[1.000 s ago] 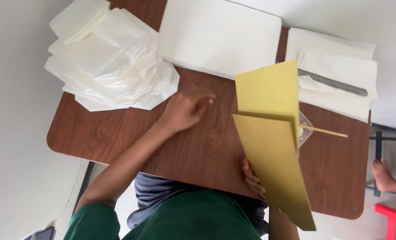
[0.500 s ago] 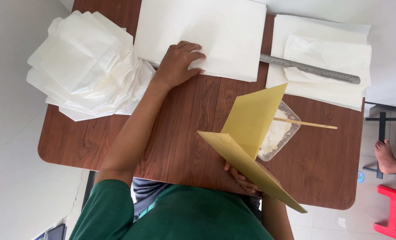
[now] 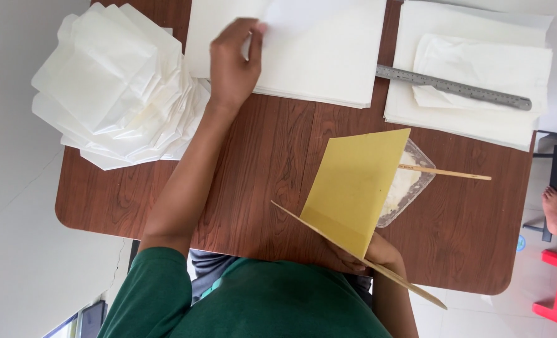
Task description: The person folds a white paper piece into a triangular shape and applies glue to its edges using a brush. They then place a yellow cardboard template on a white sheet, align it, and apply glue along the template's edges.
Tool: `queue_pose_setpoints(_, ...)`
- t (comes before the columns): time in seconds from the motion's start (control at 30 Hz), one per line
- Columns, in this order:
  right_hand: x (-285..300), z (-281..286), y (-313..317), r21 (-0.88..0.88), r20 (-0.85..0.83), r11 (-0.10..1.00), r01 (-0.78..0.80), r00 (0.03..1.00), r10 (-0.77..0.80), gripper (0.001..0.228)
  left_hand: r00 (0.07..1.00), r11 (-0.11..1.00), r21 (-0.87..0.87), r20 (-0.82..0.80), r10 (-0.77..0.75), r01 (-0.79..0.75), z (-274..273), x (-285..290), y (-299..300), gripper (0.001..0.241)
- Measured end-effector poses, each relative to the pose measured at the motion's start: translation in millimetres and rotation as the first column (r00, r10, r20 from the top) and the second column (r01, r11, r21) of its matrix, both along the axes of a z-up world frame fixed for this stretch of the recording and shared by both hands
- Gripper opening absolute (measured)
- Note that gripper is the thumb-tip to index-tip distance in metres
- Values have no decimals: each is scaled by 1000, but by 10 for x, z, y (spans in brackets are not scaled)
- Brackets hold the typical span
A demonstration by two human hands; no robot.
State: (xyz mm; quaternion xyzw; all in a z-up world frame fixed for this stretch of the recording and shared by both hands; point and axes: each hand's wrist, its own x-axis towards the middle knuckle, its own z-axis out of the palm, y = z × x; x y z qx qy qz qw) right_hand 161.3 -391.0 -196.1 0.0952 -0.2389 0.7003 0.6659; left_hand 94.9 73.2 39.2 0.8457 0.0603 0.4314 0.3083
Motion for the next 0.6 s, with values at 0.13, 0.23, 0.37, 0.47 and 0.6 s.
queue_pose_setpoints(0.13, -74, -15, 11, -17, 12, 998, 66, 998, -65, 72, 991, 999, -53, 130, 6, 1, 584, -278, -319, 22)
queue_pose_setpoints(0.23, -133, 8, -25, -37, 13, 994, 102, 995, -101, 71, 992, 997, 64, 116, -51, 44, 730, -652, -532, 13)
queue_pose_setpoints(0.37, -194, -6, -60, -57, 17, 988, 143, 990, -142, 69, 966, 943, 269, 111, -232, 195, 630, -1104, -784, 37)
queue_pose_setpoints(0.47, -311, -38, -175, -84, 20, 981, 177, 984, -176, 68, 948, 882, 348, -107, -299, 318, 333, -1564, -976, 31)
queue_pose_setpoints(0.6, -462, -53, -271, -123, 29, 968, 219, 976, -217, 67, 929, 919, 138, -41, -368, 370, 271, -1844, -1406, 29)
